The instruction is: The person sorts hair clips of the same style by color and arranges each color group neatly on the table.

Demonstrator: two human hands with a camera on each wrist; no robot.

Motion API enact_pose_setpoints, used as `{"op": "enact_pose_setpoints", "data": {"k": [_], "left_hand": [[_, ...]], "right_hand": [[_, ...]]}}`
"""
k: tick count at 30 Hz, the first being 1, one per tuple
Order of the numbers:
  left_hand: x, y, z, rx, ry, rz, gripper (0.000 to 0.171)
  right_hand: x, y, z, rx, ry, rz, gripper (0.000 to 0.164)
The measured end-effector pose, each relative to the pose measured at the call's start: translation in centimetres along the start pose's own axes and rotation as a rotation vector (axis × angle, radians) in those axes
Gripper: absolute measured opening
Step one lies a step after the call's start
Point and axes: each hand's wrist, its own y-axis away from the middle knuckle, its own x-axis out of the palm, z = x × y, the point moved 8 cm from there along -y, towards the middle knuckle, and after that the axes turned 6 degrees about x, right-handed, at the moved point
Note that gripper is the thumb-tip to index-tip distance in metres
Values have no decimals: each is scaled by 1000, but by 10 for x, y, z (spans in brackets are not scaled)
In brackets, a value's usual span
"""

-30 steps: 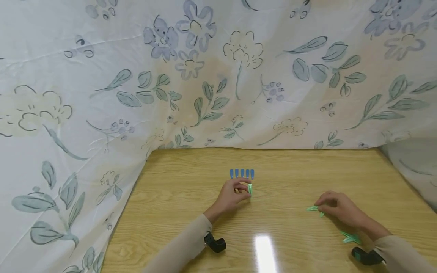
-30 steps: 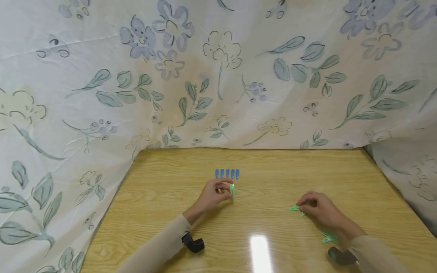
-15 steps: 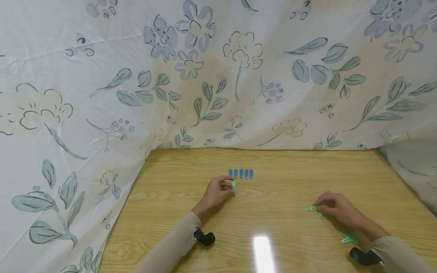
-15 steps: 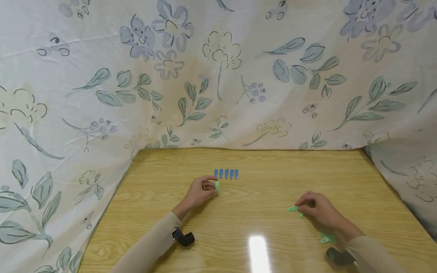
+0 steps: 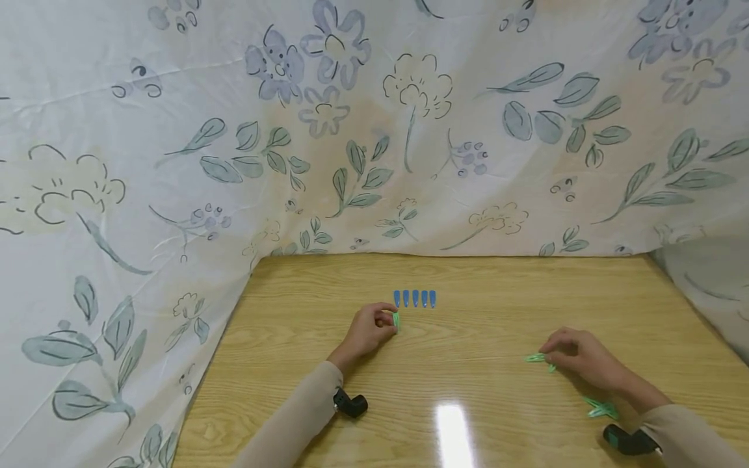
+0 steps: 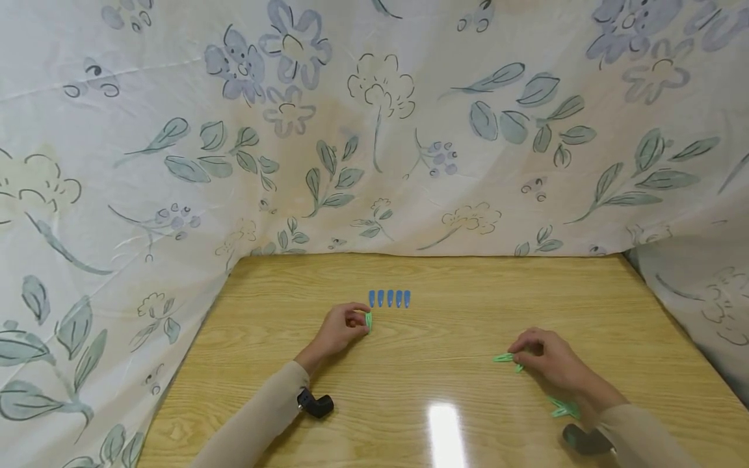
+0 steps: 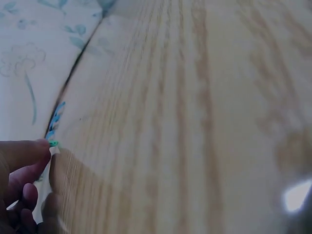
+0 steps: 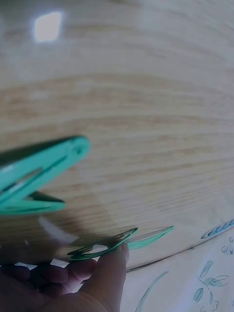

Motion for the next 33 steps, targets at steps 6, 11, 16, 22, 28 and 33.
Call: {"op": "enact_pose_setpoints", "data": {"k": [6,11,16,22,28,33], "left_hand": [[2,-2,0,6,-46,6,35],[2,-2,3,-3,-57,-2,30],[3,-2,2,4,-79,-1,27],[1,0,-4,68,-173,-3,25],[2,-1,-3,79,-211,-5,27],[3,-2,2,63,-190,0,28]], "right_hand": [[-1,0,1,6,10,-10,16],[-1,0,1,10,22,-18,15],[0,1,1,-3,14,-13,16],[1,1,2,-28,-31,-8,17],[1,0,0,-9,-42,9,15],[0,-3,-4,47,-31,44,9]]}}
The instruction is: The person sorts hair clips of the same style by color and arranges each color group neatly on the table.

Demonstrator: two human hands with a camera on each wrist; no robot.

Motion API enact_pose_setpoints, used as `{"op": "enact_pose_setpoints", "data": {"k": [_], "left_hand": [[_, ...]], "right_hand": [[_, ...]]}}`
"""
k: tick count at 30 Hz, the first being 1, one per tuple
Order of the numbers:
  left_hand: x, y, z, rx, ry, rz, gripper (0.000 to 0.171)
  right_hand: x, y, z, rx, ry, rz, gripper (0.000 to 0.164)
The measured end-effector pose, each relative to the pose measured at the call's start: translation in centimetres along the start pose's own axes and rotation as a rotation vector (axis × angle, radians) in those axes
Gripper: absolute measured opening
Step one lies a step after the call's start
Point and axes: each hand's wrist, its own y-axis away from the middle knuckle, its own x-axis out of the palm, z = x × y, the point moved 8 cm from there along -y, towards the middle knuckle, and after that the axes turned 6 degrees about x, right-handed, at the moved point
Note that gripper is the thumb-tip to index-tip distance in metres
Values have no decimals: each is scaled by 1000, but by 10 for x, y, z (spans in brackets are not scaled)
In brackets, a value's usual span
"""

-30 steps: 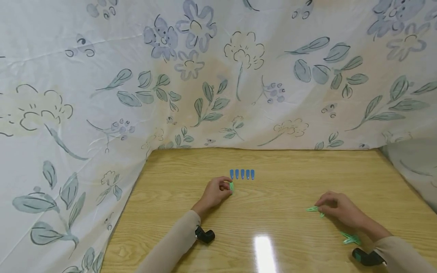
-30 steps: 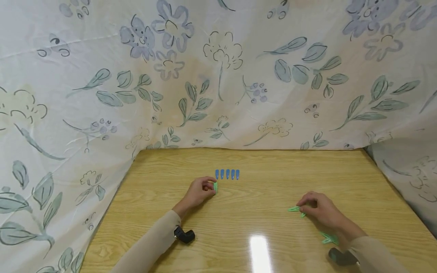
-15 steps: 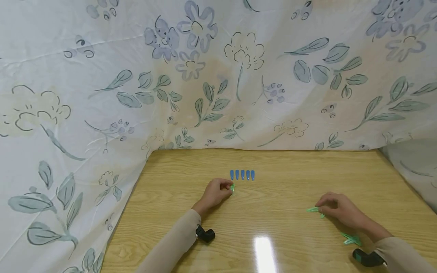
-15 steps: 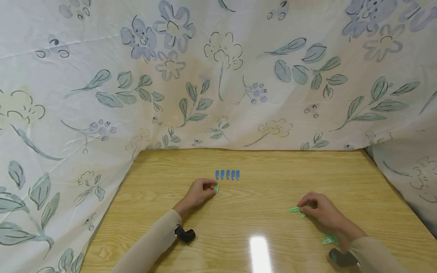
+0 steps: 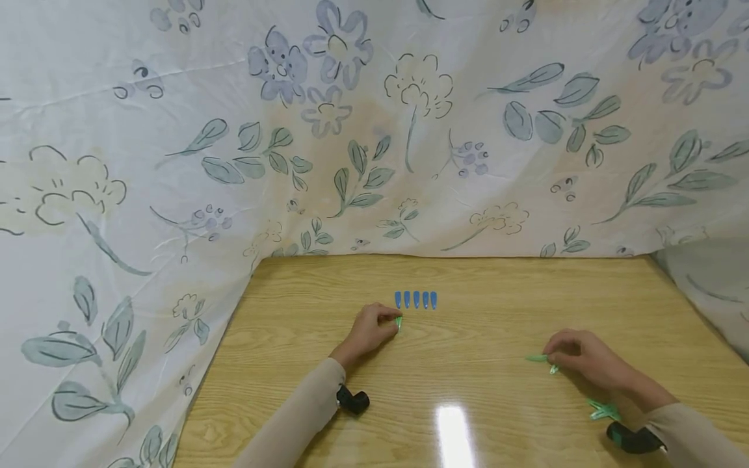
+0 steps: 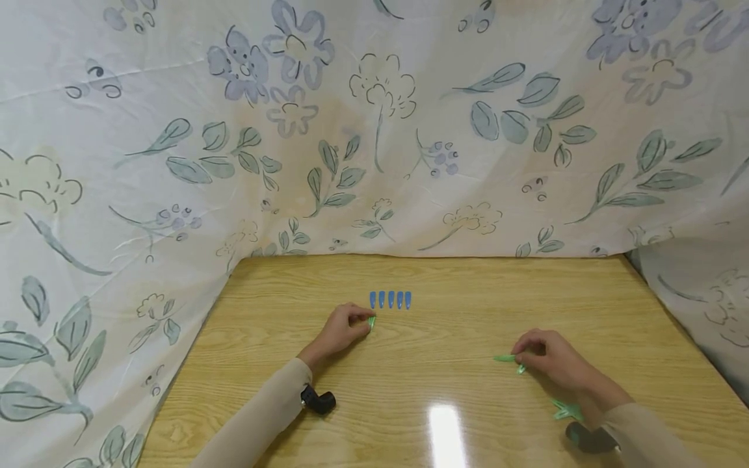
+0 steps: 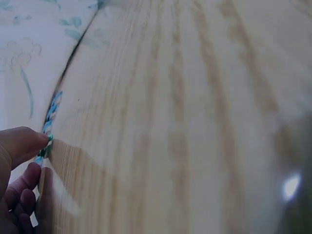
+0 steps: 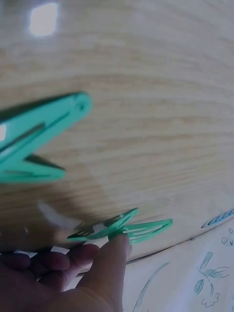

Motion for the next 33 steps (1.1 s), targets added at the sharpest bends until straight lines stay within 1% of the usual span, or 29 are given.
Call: {"op": "enact_pose_setpoints", "data": {"k": [3,6,10,13,15,18,21,23,25,28,30,33], "left_hand": [[0,-1,2,-6,12,10,28],[0,-2,2,7,19,23,28],[0,-1,1,23,35,35,30],[1,-2,2,28,42,34,30],[1,-2,3,27,43,32,30],[1,-3,4,30,40,26,30],[0,-3,4,33,39,19,30],[0,-3,4,29,42,21,30],[1,-2,4,24,50,27,30],[1,-1,4,17,62,36,30],[1,-1,4,18,63,37,30],[1,-1,4,15,62,37,31]], "right_hand": [[-1,-2,1,-7,-16,28,8],[-3,-3,-1,-4,-21,49,8],[-9,-4,-5,27,-17,48,8],[-13,-4,-6,26,-55,38,7],[-14,-4,-5,9,-89,37,7],[-17,-4,-5,1,-120,8,11],[-22,-4,-5,8,-92,-56,19],[-25,-4,-7,34,-87,-93,24],[-27,-5,-9,68,-108,-113,29],[-27,-6,-11,116,-153,-113,36],[-27,-7,-12,140,-169,-116,38],[-28,-8,-11,154,-194,-139,31]]}}
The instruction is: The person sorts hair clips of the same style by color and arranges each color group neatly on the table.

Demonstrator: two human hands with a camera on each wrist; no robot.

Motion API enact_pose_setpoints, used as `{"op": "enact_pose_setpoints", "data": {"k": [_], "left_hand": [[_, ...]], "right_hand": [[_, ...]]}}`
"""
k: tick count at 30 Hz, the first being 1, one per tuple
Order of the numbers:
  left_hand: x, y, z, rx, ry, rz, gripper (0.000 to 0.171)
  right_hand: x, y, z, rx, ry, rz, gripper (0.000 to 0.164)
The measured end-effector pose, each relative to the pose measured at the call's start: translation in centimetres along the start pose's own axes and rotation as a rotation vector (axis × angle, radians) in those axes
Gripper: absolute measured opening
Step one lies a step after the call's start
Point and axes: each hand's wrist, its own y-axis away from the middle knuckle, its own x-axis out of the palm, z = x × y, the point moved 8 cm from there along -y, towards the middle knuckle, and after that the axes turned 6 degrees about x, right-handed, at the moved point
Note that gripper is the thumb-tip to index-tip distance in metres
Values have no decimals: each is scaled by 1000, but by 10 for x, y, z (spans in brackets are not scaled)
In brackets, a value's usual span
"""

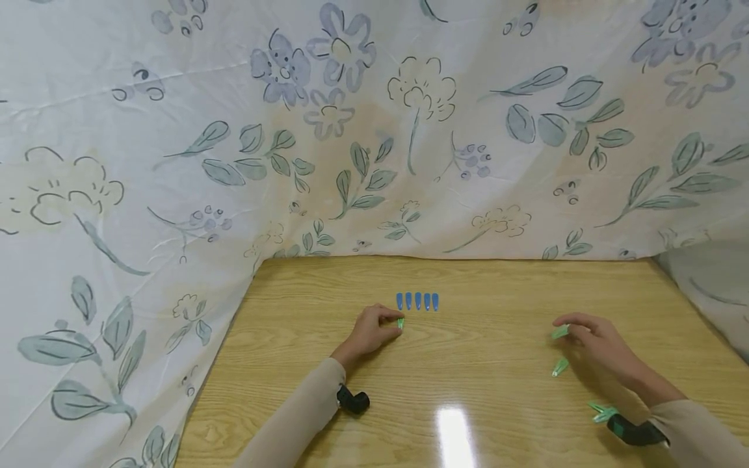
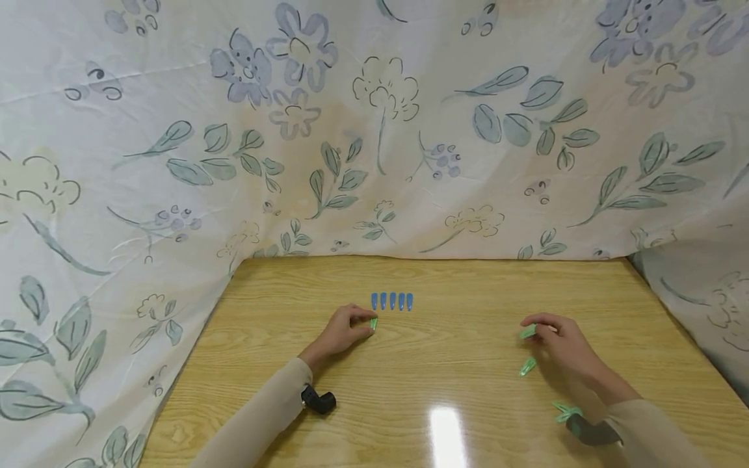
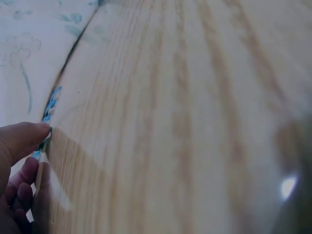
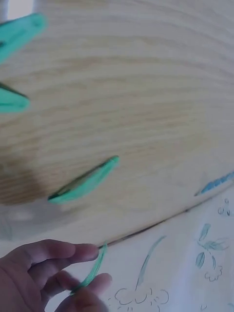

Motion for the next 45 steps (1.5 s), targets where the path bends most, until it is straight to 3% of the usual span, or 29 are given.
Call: {"op": "enact_pose_setpoints", "data": {"k": [4,8,11,17,25,32,45], "left_hand": [[1,0,1,-1,-10,0,31],[2,0,3,-8,-26,-2,32],[2,1,3,-12,-29,-1,32],[1,1,2,3,-33,-9,31],[1,1,1,-1,-36,-14,31],[0,0,-1,3,-26,-4,34],[1,-1,1,14,8,7,35]], "right_hand": [[-1,-2,3,-17,-116,-18,15],[-2,-4,5,-35,-220,-40,15],[-3,-4,7,-26,-166,-85,10],[-5,-4,14,24,-33,-130,35],[2,-11,21,77,-8,-91,43],[17,-21,33,25,-17,-28,45],[57,-36,52,-4,-177,84,42]]}}
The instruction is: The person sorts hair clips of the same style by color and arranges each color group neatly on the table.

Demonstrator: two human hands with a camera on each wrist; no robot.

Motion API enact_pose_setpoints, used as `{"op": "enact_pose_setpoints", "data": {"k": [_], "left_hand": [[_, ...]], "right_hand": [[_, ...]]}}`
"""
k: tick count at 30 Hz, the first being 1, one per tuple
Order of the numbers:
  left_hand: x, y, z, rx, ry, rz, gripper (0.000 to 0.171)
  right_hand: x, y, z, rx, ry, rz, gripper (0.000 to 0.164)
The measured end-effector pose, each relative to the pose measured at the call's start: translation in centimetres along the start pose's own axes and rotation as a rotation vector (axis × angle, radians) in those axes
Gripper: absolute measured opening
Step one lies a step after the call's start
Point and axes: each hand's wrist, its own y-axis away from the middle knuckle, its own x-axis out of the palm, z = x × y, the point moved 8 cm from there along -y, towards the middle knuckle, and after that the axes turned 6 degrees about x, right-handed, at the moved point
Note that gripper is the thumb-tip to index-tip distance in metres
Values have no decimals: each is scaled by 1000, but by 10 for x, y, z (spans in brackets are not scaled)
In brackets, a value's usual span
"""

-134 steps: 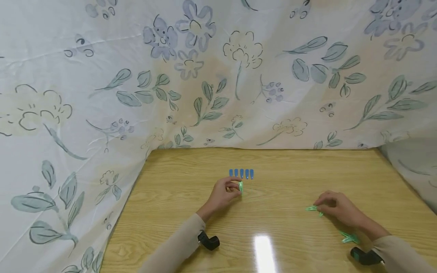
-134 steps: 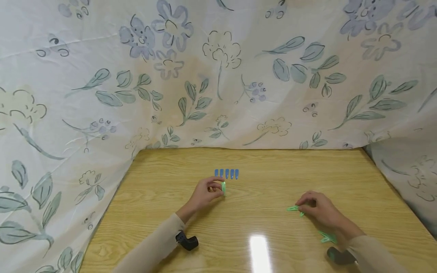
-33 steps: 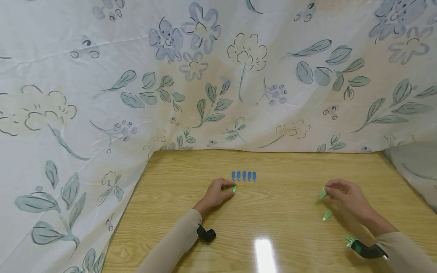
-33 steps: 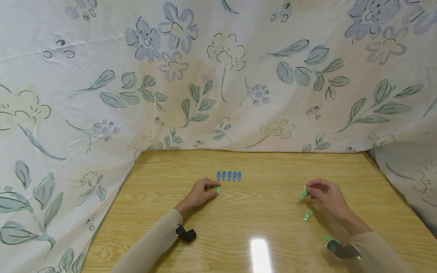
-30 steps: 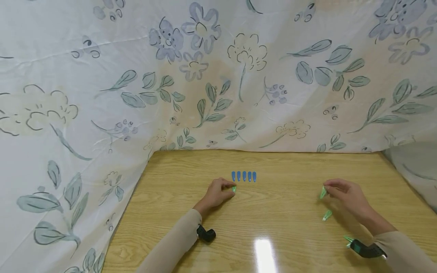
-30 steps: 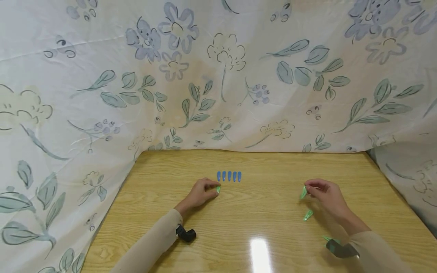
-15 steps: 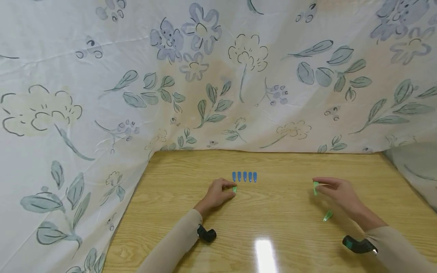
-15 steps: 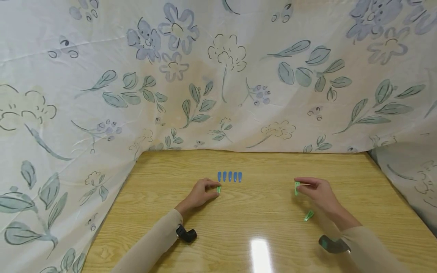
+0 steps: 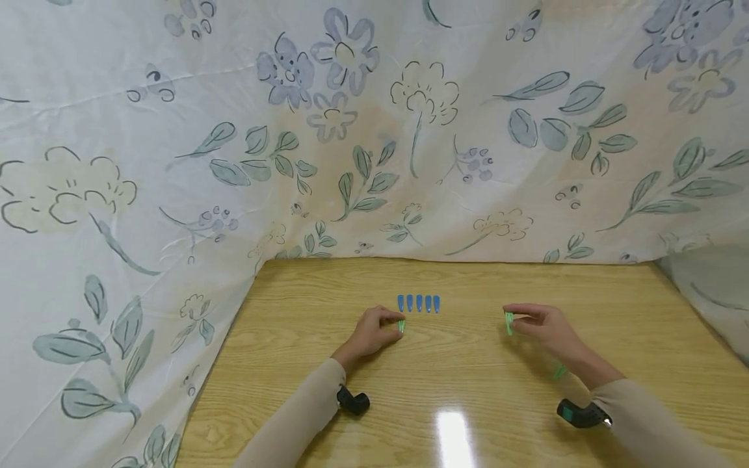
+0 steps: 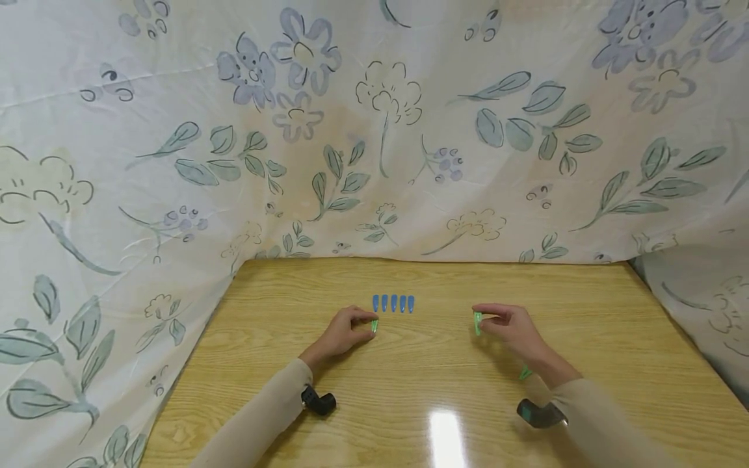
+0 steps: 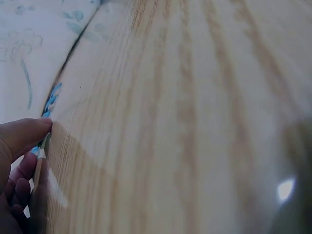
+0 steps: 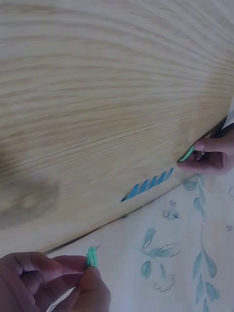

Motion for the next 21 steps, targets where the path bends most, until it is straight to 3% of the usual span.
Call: {"op": "enact_pose_setpoints", "data": {"k": [6,21], "left_hand": [[1,0,2,-10,0,3,34],[-3,0,0,-1,31,8,37]], "right_hand": [[26,-9,2,-14,-64,59,44],[98,-33,13,35,-91,192,39]]}}
